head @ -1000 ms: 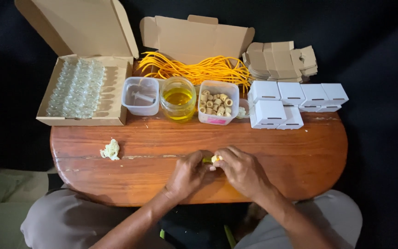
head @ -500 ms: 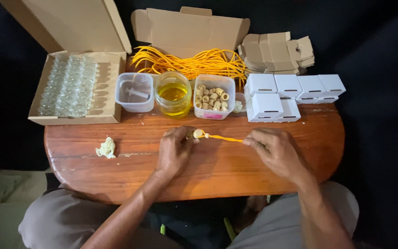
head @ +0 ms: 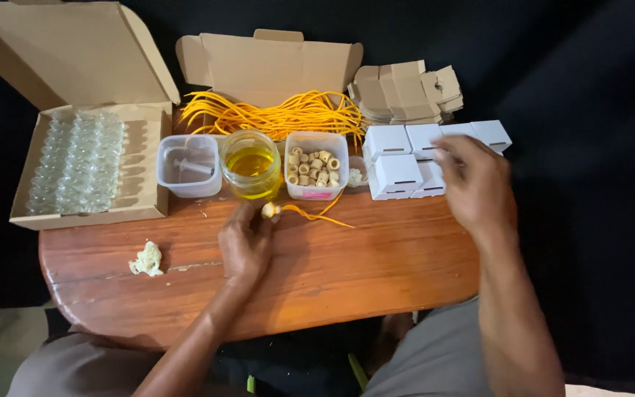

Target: Filling small glass bottles with fragrance oil using a syringe and assembling them with wooden caps and cords.

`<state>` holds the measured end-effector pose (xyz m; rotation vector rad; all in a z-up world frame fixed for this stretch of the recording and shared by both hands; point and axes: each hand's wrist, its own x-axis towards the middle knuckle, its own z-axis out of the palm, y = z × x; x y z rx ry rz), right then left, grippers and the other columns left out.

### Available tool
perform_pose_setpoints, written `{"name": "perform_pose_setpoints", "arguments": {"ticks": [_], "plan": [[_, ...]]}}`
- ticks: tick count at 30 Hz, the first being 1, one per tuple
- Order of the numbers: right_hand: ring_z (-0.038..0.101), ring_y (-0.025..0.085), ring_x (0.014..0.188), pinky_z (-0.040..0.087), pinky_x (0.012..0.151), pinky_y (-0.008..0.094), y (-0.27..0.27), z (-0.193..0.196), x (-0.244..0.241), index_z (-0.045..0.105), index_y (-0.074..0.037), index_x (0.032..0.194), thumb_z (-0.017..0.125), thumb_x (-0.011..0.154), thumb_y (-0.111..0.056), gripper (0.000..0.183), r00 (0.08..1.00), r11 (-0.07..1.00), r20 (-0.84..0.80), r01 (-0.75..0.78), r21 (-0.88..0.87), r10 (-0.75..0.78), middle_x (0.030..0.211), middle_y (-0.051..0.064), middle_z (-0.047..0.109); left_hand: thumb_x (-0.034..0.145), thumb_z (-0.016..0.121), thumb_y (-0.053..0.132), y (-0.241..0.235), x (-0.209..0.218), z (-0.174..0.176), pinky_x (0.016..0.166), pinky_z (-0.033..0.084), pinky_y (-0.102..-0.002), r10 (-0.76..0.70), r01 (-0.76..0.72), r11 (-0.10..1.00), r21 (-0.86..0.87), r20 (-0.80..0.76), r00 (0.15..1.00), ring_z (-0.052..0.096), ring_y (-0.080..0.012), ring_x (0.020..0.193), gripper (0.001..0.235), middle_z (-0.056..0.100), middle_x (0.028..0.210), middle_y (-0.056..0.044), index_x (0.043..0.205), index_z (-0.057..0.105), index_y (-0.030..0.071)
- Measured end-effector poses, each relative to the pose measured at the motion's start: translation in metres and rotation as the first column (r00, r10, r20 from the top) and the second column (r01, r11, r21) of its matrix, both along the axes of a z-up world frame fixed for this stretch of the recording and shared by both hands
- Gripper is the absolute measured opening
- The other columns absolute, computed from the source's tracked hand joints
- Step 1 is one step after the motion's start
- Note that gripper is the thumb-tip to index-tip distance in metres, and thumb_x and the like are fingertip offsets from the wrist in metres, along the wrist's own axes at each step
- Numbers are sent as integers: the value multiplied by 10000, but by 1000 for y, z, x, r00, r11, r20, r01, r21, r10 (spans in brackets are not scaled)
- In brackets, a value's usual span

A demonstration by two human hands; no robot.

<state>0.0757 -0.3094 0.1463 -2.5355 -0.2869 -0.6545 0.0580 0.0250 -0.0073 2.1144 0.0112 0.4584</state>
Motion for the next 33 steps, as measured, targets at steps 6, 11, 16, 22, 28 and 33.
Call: {"name": "perform_pose_setpoints", "arguments": {"ticks": [6,11,16,22,28,33], "plan": [[670,431,1138,516,975,524,25,-20,91,754,-54,1169,737,958,-95,216,986,973,-61,-162,-166,154,1188,196,728,795,884,190,-5,1,-2,784,584,-454,44,-43,996,-75,8,999,730,-374,905,259,749,861,-142,1016,760,136],[568,519,1263,465,1039,603,52,-6,123,660,28,1346,706,980,-93,389,952,977,-298,-127,-170,72,1386,352,578,815,854,224,-4,1,-9,821,577,-489,16,-19,998,-62,-44,999,722,-386,932,283,741,886,-143,1050,737,116],[609,559,1167,517,947,638,43,-26,155,665,58,1336,715,994,-162,409,915,985,-404,-69,-158,0,1270,369,641,786,879,252,-5,0,-1,812,561,-486,25,-27,998,-52,-44,999,711,-376,917,297,708,846,-130,998,719,119],[653,500,1135,550,905,610,39,-28,172,716,-49,1296,810,909,-276,459,867,979,-491,-12,-202,-91,1220,297,697,799,857,178,-3,0,-6,808,565,-499,4,-7,998,-69,-36,999,701,-392,900,269,703,845,-147,1004,709,84],[684,261,1146,533,927,409,35,-21,183,782,-176,1194,789,871,-413,400,823,963,-533,59,-262,-195,1268,73,731,799,716,184,-1,4,1,789,523,-411,-26,8,997,-82,-230,973,702,-278,926,282,769,1003,-24,1080,695,200],[627,227,683,455,675,418,33,-21,174,643,-86,691,630,1021,-193,347,873,921,-487,-189,-341,-1,694,88,677,785,725,185,-1,4,-4,844,527,-406,-9,-20,994,-104,-265,964,712,-276,974,293,783,1032,-40,1078,719,200]]}}
